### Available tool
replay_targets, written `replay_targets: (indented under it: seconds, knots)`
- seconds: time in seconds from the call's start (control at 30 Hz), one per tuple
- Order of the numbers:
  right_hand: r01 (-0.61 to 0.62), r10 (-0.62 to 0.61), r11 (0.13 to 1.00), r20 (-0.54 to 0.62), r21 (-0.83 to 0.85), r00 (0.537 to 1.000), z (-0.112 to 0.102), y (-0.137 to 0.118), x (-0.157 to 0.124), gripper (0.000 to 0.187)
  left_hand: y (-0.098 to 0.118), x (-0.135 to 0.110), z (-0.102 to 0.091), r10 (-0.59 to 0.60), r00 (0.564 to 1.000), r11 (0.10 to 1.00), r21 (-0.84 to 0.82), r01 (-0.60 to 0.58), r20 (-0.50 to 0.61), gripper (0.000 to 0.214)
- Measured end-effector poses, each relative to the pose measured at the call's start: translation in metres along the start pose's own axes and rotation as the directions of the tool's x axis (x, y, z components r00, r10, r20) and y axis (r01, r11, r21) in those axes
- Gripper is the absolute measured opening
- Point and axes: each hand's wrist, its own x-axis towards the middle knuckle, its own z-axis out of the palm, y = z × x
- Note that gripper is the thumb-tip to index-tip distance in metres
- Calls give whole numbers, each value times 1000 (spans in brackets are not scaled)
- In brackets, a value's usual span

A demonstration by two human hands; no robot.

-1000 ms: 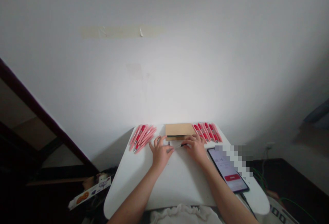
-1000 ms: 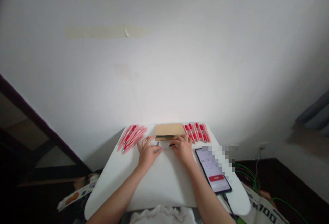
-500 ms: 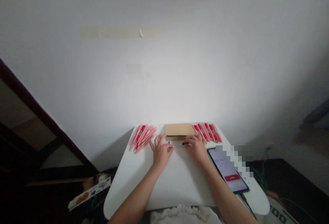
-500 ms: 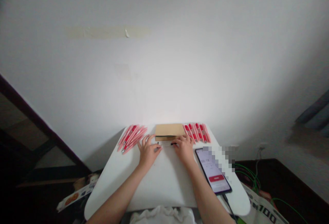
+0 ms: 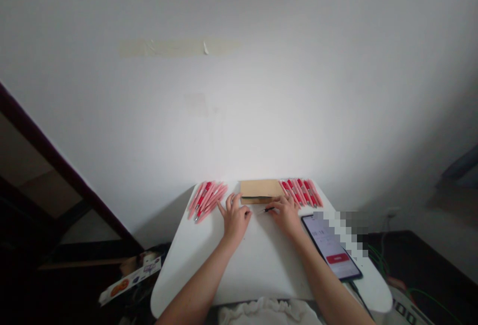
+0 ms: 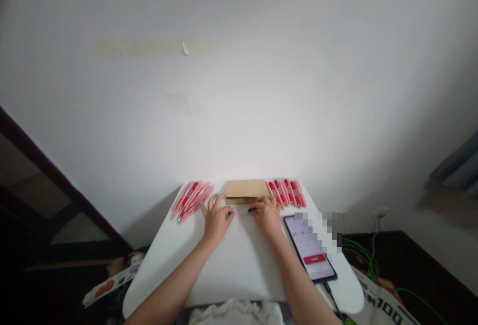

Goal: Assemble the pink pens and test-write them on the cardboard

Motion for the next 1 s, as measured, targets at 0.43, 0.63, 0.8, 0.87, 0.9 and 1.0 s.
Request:
replay_targets:
  seconds: [0.43, 0.63, 0.8, 0.87, 0.9, 1.0]
  knots:
    - [63, -63, 998, 37, -10, 997, -2, -4, -2, 17, 1, -2, -6, -36, 999, 999, -13, 36, -12, 4]
    - [117, -116, 993, 65, -4, 991, -1, 0, -1, 17, -8, -4, -13, -68, 996, 997, -23, 67, -54, 8]
    - [157, -160, 986, 64, 55, 985, 1, -4, -3, 14, -14, -1, -18, -110, 991, 994, -28, 108, -78, 13]
    - [176, -180, 982, 58, 66, 982, 2, -7, -4, 13, -16, -1, -18, -131, 988, 991, -19, 130, -75, 13]
    - [184, -188, 981, 55, 68, 981, 3, -9, -5, 13, -17, -1, -18, -139, 988, 990, -15, 139, -73, 13]
    - [200, -203, 978, 55, 60, 978, 5, -11, -6, 15, -17, -1, -16, -150, 986, 989, -9, 150, -68, 14]
